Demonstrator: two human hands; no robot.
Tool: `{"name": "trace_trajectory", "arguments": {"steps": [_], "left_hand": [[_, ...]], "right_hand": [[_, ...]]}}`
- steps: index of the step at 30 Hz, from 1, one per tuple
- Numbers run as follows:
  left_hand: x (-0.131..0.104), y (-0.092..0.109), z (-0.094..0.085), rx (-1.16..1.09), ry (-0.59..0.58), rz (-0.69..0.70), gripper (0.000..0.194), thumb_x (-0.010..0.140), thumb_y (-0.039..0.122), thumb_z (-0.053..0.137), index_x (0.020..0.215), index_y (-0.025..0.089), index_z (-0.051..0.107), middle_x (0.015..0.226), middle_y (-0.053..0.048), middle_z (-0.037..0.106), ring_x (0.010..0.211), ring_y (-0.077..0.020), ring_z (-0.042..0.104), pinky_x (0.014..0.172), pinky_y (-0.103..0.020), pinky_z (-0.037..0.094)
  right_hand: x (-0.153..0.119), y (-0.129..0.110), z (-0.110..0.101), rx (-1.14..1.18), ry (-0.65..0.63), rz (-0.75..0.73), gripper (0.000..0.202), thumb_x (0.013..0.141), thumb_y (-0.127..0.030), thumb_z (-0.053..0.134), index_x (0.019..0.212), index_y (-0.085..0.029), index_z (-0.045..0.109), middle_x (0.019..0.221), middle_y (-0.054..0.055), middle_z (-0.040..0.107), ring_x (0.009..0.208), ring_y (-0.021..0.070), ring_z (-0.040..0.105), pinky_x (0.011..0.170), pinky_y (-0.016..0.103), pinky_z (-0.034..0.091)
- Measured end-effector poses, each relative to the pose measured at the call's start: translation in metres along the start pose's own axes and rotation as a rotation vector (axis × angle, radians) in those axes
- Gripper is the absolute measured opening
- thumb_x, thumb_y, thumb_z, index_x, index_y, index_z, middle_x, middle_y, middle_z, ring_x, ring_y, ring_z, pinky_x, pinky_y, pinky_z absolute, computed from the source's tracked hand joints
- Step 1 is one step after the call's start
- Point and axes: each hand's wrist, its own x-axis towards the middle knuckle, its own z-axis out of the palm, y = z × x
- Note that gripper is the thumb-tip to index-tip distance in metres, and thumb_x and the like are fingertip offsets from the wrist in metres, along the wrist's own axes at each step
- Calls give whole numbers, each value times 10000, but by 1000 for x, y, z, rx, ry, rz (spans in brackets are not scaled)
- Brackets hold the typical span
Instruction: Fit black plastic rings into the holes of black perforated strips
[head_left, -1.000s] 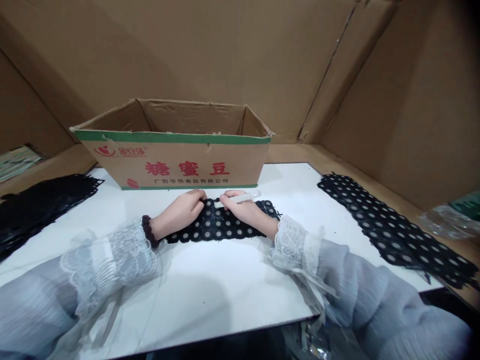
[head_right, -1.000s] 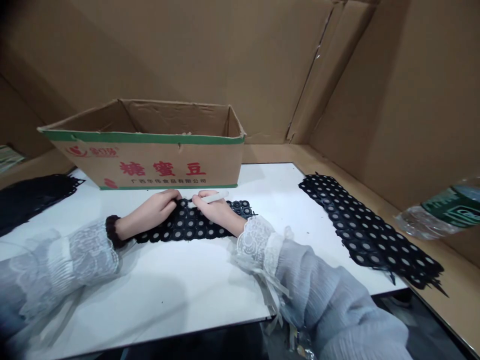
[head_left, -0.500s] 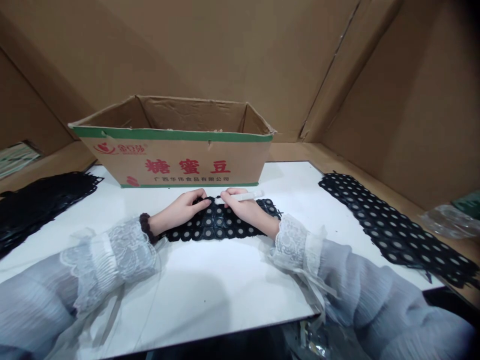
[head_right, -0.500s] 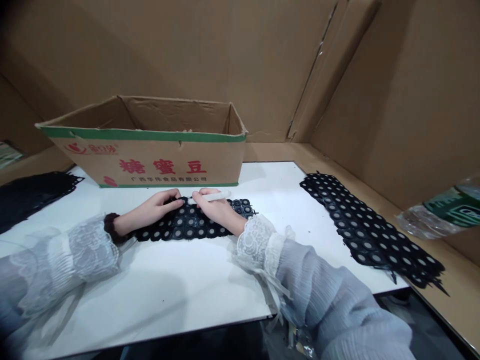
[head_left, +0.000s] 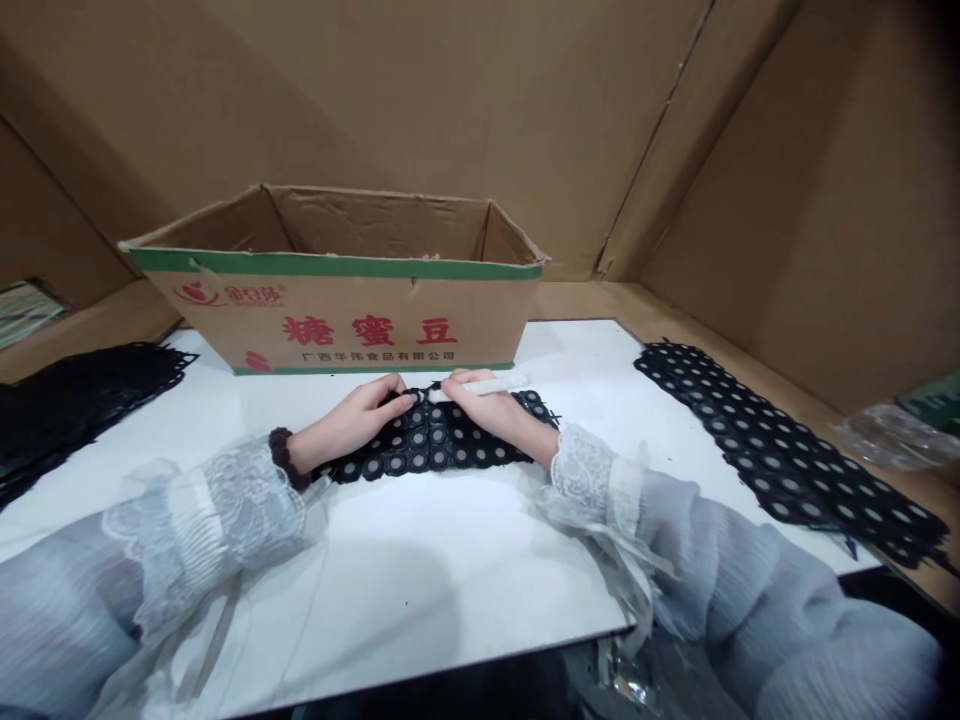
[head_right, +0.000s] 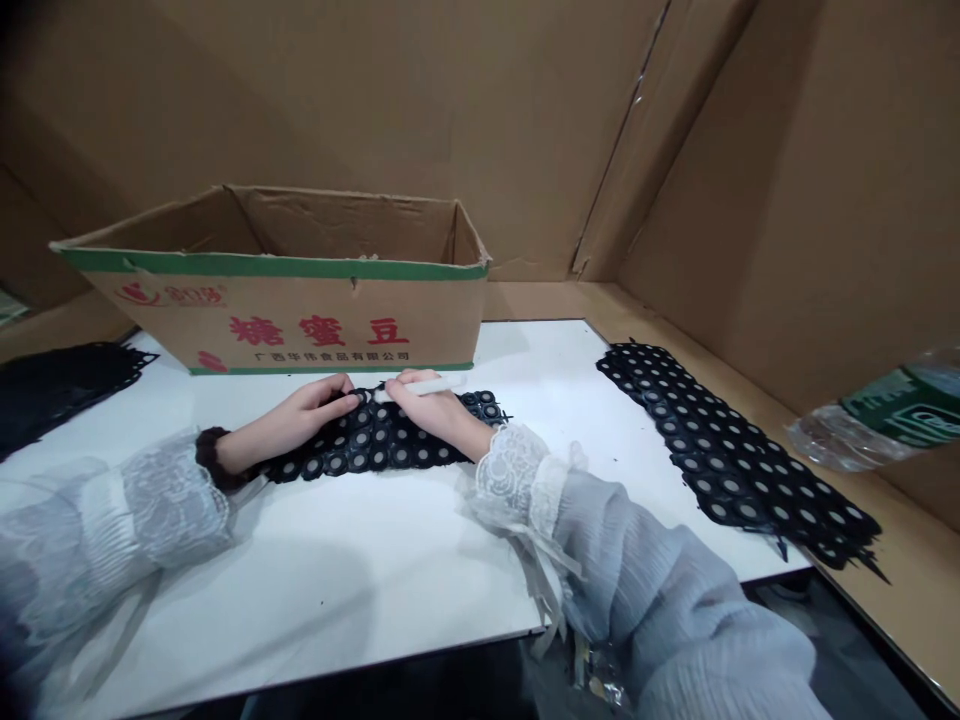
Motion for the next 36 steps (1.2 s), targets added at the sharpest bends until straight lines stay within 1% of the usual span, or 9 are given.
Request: {"name": "trace_trajectory", "arguments": {"steps": [4,7,10,13,18,25,27,31,36], "left_hand": [[3,-1,-3,-44,-56,-4,305,829,491,436,828,186,453,772,14,479,746,-160,458,718,-272,377],[4,-3,-4,-52,-88,26,323,762,473,556,878,189,458,825,11,496,788,-168,478,746,-278,386],[4,-4,-4,-90,-93,32,311,752,452,573,873,188,461,840,6,509,818,-174,498,773,-287,394],[3,-2,-4,-163,-77,-10,334,737,424,596,934,193,459,862,0,537,833,-175,520,760,-283,409],[0,2,-3,-226,-65,-81,443,731,351,611,1103,217,410,753,31,524,716,-147,523,659,-256,415],[-1,-3,-3,-218,-46,-57,452,733,343,608,1120,207,418,822,15,549,790,-163,543,721,-280,421],[0,-4,-5,-237,-74,-47,441,744,356,600,1120,210,420,909,-6,566,876,-179,548,782,-301,423],[0,-5,-8,-260,-121,-44,450,772,371,577,1161,221,408,978,-22,581,935,-187,550,824,-308,421],[0,-4,-12,-268,-177,-57,478,778,388,567,1199,222,415,1096,-47,596,1025,-208,550,866,-313,425]], "right_hand": [[-1,-2,-5,122,-53,-6,315,769,-285,467,480,-169,417,721,4,516,660,116,471,691,279,346],[-2,-4,-5,129,-64,-8,324,760,-274,472,461,-168,404,738,5,507,683,119,479,707,281,347],[-3,-4,-3,97,-56,5,329,767,-284,477,469,-169,398,753,5,493,679,119,476,701,284,350],[-4,-5,0,33,-36,3,335,796,-320,467,500,-173,411,753,8,478,684,124,467,707,294,348],[-5,-5,9,-126,22,-89,356,832,-313,436,507,-180,380,708,9,439,757,145,448,729,303,327],[-5,1,18,-382,76,-155,329,847,-282,428,541,-178,492,729,20,491,796,166,424,722,332,283],[-4,1,13,-321,51,-160,348,848,-302,430,526,-176,467,719,18,478,783,159,436,725,323,303],[-1,-1,-3,-3,-94,-63,355,826,-324,448,506,-175,410,715,4,497,671,118,474,699,284,353],[-2,-3,-11,141,-81,4,289,775,-255,462,500,-176,418,712,0,551,632,107,469,694,265,360]]}}
